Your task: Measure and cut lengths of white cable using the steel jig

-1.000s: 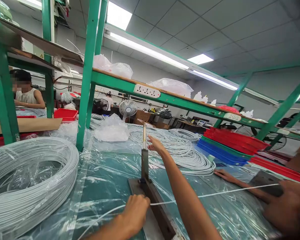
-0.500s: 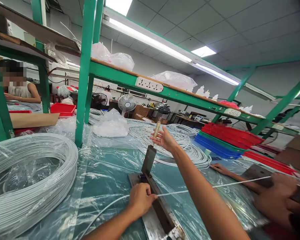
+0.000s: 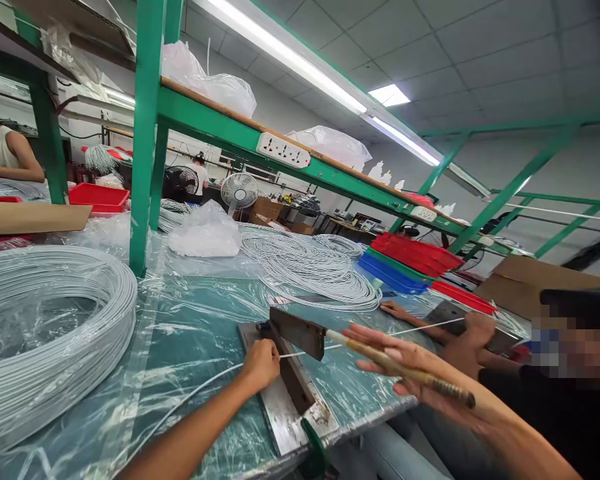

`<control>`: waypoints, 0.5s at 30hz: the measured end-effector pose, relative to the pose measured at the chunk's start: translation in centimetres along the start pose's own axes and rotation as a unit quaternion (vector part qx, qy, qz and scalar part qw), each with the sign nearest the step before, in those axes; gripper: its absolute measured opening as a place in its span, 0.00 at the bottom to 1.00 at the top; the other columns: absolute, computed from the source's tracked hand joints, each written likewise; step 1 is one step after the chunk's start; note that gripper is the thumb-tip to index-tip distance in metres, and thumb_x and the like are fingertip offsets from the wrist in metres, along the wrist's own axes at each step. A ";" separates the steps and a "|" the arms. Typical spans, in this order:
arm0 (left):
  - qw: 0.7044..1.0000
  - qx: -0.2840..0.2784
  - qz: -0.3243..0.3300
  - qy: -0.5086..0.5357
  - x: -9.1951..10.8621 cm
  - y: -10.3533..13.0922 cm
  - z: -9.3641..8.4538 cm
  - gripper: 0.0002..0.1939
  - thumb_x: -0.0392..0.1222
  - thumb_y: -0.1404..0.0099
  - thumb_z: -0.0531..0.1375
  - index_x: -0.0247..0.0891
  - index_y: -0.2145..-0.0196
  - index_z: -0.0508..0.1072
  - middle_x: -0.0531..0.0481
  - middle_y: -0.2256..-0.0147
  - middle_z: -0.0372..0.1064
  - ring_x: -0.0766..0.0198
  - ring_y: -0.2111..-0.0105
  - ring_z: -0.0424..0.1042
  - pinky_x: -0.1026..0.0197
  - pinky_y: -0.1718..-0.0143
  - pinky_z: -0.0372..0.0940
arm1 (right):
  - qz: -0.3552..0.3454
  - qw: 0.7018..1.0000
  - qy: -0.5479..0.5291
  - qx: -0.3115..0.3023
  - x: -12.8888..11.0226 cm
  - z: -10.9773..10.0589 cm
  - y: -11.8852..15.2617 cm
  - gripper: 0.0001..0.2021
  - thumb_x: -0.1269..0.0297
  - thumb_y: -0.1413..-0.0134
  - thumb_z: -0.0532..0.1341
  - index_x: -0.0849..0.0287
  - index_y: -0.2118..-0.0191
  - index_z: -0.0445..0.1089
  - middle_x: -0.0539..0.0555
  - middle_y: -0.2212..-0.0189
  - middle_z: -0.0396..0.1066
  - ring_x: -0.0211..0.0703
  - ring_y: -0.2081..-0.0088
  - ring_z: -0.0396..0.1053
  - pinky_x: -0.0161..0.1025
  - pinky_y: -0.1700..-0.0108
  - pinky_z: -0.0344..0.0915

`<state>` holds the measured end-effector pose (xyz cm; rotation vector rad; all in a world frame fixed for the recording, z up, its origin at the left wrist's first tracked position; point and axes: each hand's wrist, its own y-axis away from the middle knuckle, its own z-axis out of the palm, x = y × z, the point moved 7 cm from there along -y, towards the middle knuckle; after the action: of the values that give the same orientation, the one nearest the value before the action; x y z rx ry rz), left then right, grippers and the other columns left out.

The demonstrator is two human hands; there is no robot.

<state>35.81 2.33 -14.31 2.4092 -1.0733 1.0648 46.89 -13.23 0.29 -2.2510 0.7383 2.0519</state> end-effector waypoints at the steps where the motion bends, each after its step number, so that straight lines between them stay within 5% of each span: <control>1: 1.000 0.006 -0.005 0.006 -0.1 -0.1 0.0 0.08 0.32 0.41 0.54 0.35 0.68 0.73 0.45 0.65 0.73 0.59 0.63 0.71 0.64 0.66 0.59 | 0.014 1.000 0.008 0.001 0.5 0.2 0.6 0.27 0.60 0.57 0.63 0.51 0.47 0.64 0.57 0.38 0.49 0.53 0.49 0.65 0.31 0.72 0.70; 6: 0.998 0.045 -0.036 0.021 -0.2 0.0 -0.3 0.11 0.48 0.41 0.59 0.37 0.71 0.72 0.48 0.68 0.72 0.59 0.65 0.70 0.64 0.70 0.57 | 0.032 0.998 0.021 0.058 1.5 0.5 2.2 0.30 0.62 0.60 0.65 0.49 0.46 0.62 0.58 0.43 0.59 0.47 0.58 0.71 0.29 0.77 0.70; 10: 0.995 0.066 -0.070 0.016 0.3 0.2 -0.2 0.09 0.46 0.42 0.60 0.38 0.75 0.71 0.50 0.71 0.72 0.60 0.66 0.70 0.64 0.70 0.57 | 0.074 0.996 0.025 0.051 2.5 0.6 2.0 0.31 0.68 0.63 0.64 0.51 0.47 0.62 0.59 0.49 0.66 0.41 0.69 0.71 0.32 0.79 0.70; 15: 0.994 0.080 -0.079 0.008 0.6 0.3 -0.2 0.07 0.43 0.44 0.59 0.39 0.75 0.71 0.50 0.71 0.72 0.59 0.65 0.71 0.63 0.69 0.58 | 0.122 0.991 0.045 0.020 5.6 0.4 0.7 0.21 0.68 0.61 0.59 0.58 0.55 0.64 0.53 0.75 0.71 0.25 0.90 0.48 0.25 0.91 0.52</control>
<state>35.75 1.91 -13.73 2.5544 -0.8036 1.1526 46.49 -15.56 -4.83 -2.3480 1.1022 2.0169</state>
